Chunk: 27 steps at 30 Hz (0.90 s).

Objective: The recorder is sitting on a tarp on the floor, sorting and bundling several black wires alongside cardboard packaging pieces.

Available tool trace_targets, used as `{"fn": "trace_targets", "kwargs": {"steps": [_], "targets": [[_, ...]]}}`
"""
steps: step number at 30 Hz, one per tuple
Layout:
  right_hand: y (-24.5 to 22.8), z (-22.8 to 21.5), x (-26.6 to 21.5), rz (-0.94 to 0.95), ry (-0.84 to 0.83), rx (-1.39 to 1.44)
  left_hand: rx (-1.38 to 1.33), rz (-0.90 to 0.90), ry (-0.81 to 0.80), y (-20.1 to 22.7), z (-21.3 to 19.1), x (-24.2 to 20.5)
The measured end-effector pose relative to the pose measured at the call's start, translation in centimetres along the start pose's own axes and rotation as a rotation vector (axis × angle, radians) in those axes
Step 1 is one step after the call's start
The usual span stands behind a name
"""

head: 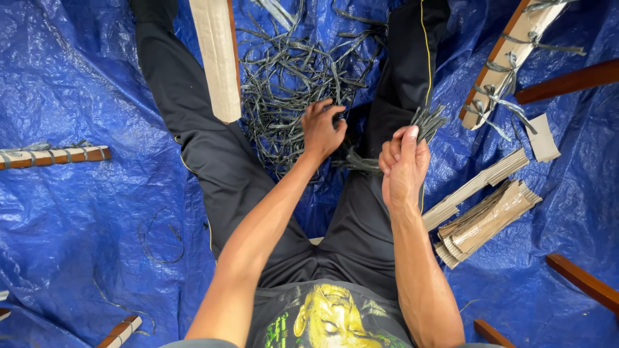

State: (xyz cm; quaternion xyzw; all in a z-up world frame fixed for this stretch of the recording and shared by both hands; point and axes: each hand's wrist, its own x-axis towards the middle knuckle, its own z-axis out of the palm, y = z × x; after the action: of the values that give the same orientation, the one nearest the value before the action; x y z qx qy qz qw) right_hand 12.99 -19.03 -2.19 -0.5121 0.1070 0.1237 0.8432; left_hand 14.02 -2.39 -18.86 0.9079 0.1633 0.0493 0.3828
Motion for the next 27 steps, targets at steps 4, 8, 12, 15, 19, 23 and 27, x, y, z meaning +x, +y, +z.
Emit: {"fn": "trace_targets", "kwargs": {"steps": [4, 8, 12, 15, 19, 23, 27], "targets": [[-1.0, 0.9, -0.4, 0.013, 0.024, -0.051, 0.103, -0.024, -0.074, -0.5, 3.8, 2.6], [-0.7, 0.5, -0.2, 0.064, 0.031, -0.118, 0.058, -0.111, -0.078, -2.2, 3.3, 3.0], [0.6, 0.5, 0.4, 0.082, 0.022, -0.137, -0.247, -0.081, 0.132, -0.5, -3.6, 1.5], [0.9, 2.2, 0.6, 0.078, 0.018, -0.23, -0.485, -0.016, 0.198, 3.2, -8.4, -0.4], [0.8, 4.3, 0.1, 0.044, -0.012, -0.375, -0.596, 0.063, 0.142, 7.8, -13.3, -3.3], [1.4, 4.1, -0.1, -0.071, -0.106, -0.503, -0.616, 0.233, -0.039, 9.5, -14.4, -5.6], [1.3, 2.9, -0.4, -0.149, -0.107, -0.572, -0.639, 0.297, -0.066, 9.9, -14.3, -6.7]]}}
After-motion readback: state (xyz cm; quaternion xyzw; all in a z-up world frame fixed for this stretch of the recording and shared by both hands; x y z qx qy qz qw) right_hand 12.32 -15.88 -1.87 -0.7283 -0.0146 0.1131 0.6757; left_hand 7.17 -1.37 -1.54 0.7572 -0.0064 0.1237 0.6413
